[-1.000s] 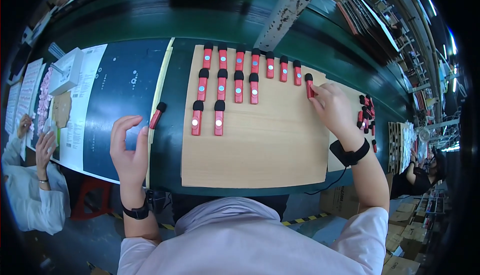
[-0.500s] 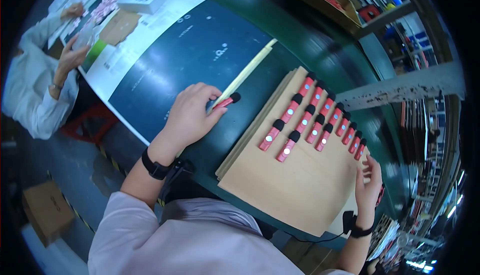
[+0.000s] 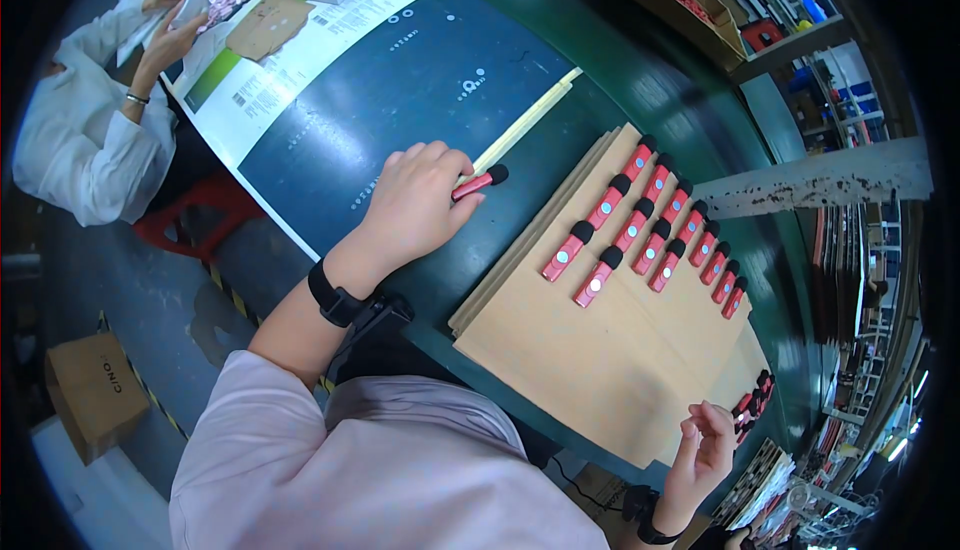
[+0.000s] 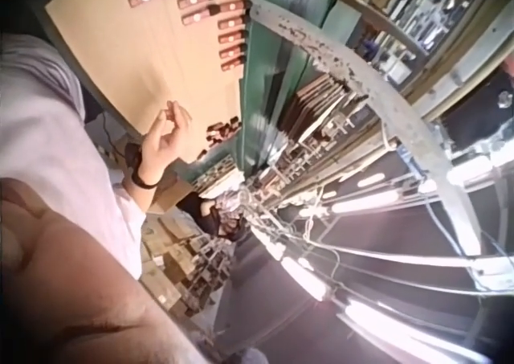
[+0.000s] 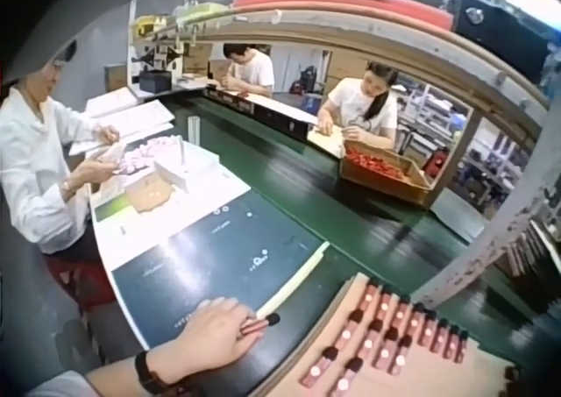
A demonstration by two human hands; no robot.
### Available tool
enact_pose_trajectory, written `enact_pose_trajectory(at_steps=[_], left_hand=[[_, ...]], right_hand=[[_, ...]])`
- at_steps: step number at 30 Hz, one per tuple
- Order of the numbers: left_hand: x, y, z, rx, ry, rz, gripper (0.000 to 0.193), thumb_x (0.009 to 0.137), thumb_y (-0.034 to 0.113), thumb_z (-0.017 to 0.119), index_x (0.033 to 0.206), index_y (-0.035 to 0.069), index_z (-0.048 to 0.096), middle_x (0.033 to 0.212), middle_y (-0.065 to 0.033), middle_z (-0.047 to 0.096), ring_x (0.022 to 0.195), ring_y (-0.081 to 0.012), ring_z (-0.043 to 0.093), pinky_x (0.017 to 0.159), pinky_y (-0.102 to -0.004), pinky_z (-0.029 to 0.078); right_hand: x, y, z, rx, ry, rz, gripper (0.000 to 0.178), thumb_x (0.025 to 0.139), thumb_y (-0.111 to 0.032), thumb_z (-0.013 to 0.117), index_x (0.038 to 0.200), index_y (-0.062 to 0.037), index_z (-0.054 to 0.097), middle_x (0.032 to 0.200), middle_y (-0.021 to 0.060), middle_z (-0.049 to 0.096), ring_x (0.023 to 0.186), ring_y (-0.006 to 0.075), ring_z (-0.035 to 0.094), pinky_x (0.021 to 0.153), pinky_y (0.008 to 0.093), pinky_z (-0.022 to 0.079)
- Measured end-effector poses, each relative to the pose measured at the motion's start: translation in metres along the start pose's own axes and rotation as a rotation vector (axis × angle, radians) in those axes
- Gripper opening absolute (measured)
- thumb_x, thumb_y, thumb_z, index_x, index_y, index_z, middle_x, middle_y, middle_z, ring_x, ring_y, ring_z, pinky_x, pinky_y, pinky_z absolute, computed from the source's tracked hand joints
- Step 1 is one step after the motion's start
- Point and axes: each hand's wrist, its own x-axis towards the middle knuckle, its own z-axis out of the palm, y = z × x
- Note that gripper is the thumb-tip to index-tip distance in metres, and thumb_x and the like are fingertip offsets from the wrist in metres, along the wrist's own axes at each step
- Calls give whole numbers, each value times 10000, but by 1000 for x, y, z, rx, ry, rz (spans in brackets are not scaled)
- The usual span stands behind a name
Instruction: The person picks up red microphones from a pile, presses their buttons to test them, and arranges them into rows on a cardboard sheet. Once the sheet is full, they move it aside and pull a new cardboard sheet forward to continue the process.
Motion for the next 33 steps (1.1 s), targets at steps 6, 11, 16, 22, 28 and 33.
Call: enact_pose_trajectory(at_steps=[6, 11, 16, 22, 28, 33], left_hand=[[8, 3, 8, -82, 66, 46, 155, 771, 159, 715, 851, 54, 634, 813, -100, 603, 810, -301, 590, 724, -399, 453], [5, 1, 10, -141, 105, 14, 118, 807, 82, 670, 896, 5, 656, 803, -149, 630, 754, -304, 616, 708, -373, 496], [11, -16, 14, -133, 172, 80, 135, 858, 71, 650, 952, -18, 614, 832, -100, 572, 695, -191, 524, 673, -300, 458], [13, -41, 21, -143, 12, -59, 154, 867, 86, 657, 973, -15, 608, 825, -60, 555, 693, -137, 492, 655, -271, 443], [16, -33, 18, -132, -17, -94, 216, 875, 122, 668, 1019, -19, 593, 849, -45, 558, 713, -115, 485, 662, -258, 440], [15, -34, 23, -158, 64, -88, 249, 890, 149, 658, 1072, -2, 580, 841, -20, 544, 737, -95, 462, 666, -239, 419]], right_hand=[[-19, 5, 4, 38, 89, -30, 202, 841, 50, 599, 1042, 31, 595, 984, 114, 591, 830, 172, 568, 764, 267, 462], [-15, 11, 1, 3, 65, -143, 202, 784, 66, 649, 981, 26, 632, 888, 126, 618, 726, 211, 594, 658, 276, 484], [-36, 27, -21, 55, 178, -20, 163, 814, 47, 622, 972, 10, 640, 904, 98, 631, 723, 160, 595, 629, 266, 477], [-56, 91, -57, -63, 352, 196, 136, 857, -34, 633, 989, -14, 656, 871, 77, 641, 721, 135, 589, 638, 250, 474], [-44, 220, -111, -262, 448, 395, 168, 872, -143, 649, 986, -21, 658, 825, 48, 648, 694, 114, 569, 639, 256, 468], [5, 257, -140, -624, 417, 512, 244, 828, -239, 686, 936, -22, 656, 823, 107, 663, 736, 230, 630, 675, 332, 501]])
